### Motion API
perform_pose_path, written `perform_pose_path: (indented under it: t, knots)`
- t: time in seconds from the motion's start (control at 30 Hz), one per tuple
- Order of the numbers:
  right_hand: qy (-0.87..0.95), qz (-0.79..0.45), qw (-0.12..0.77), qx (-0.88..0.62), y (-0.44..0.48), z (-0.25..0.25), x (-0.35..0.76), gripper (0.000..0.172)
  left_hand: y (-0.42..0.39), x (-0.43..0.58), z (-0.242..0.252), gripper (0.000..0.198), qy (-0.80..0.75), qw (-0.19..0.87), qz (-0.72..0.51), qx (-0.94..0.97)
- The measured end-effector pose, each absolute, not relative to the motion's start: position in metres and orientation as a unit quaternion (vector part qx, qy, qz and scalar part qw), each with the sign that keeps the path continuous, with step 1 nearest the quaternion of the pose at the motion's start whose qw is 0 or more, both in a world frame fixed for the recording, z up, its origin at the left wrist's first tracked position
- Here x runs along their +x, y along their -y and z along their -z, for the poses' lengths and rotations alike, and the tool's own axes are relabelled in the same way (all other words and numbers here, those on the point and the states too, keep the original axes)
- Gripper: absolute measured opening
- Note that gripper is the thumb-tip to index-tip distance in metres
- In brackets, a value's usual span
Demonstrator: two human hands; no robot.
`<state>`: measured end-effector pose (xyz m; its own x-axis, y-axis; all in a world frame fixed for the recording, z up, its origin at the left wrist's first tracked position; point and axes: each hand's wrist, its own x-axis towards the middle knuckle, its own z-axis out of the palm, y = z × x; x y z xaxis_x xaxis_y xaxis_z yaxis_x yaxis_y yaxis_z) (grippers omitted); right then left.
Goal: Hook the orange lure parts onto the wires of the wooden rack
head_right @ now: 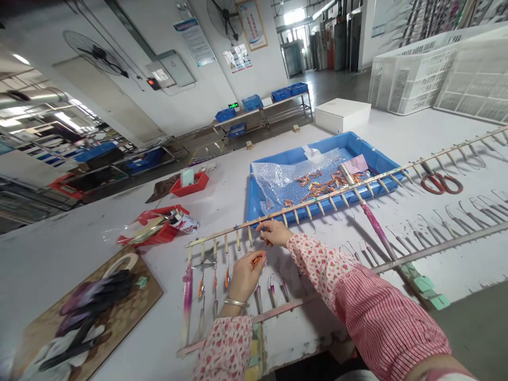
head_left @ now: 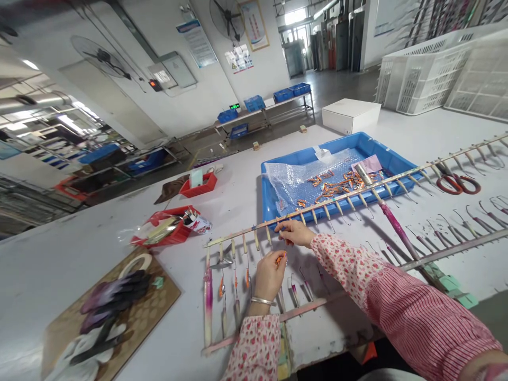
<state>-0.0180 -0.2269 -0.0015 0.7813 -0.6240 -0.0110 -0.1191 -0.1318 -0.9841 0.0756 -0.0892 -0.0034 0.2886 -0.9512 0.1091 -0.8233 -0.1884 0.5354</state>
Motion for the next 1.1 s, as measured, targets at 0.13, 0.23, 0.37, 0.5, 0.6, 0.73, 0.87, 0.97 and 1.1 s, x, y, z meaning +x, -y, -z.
perform_pose_path:
  t: [0.13, 0.23, 0.37, 0.5, 0.6, 0.73, 0.87, 0.97, 1.1]
  knots:
    - [-0.227, 0.251, 0.395, -0.854, 0.195, -0.009, -0.048, 0.017, 0.086, 0.085, -0.003, 0.022, 0.602, 0.232, 0.143, 0.751]
    - [-0.191, 0.083, 0.367, -0.907, 0.156, 0.000, -0.068, 0.016, 0.086, 0.089, -0.008, 0.023, 0.608, 0.231, 0.177, 0.739]
    - [-0.224, 0.065, 0.390, -0.891, 0.114, 0.027, -0.072, 0.025, 0.086, 0.091, -0.010, 0.024, 0.605, 0.239, 0.187, 0.737]
    - [-0.278, 0.150, 0.443, -0.839, 0.103, 0.048, -0.069, 0.019, 0.081, 0.092, -0.010, 0.026, 0.602, 0.238, 0.188, 0.739]
    - [-0.287, 0.173, 0.496, -0.801, 0.106, 0.056, -0.070, 0.020, 0.077, 0.091, -0.010, 0.028, 0.603, 0.228, 0.198, 0.738]
    - [-0.279, 0.178, 0.540, -0.774, 0.108, 0.058, -0.074, 0.028, 0.074, 0.087, -0.009, 0.027, 0.611, 0.224, 0.206, 0.731]
    - [-0.282, 0.172, 0.557, -0.762, 0.108, 0.057, -0.074, 0.028, 0.071, 0.084, -0.006, 0.026, 0.614, 0.228, 0.215, 0.725]
    - [-0.282, 0.177, 0.561, -0.758, 0.107, 0.058, -0.074, 0.028, 0.069, 0.082, -0.004, 0.026, 0.614, 0.231, 0.223, 0.721]
    - [-0.285, 0.193, 0.561, -0.753, 0.107, 0.061, -0.074, 0.026, 0.066, 0.079, -0.004, 0.026, 0.618, 0.232, 0.230, 0.715]
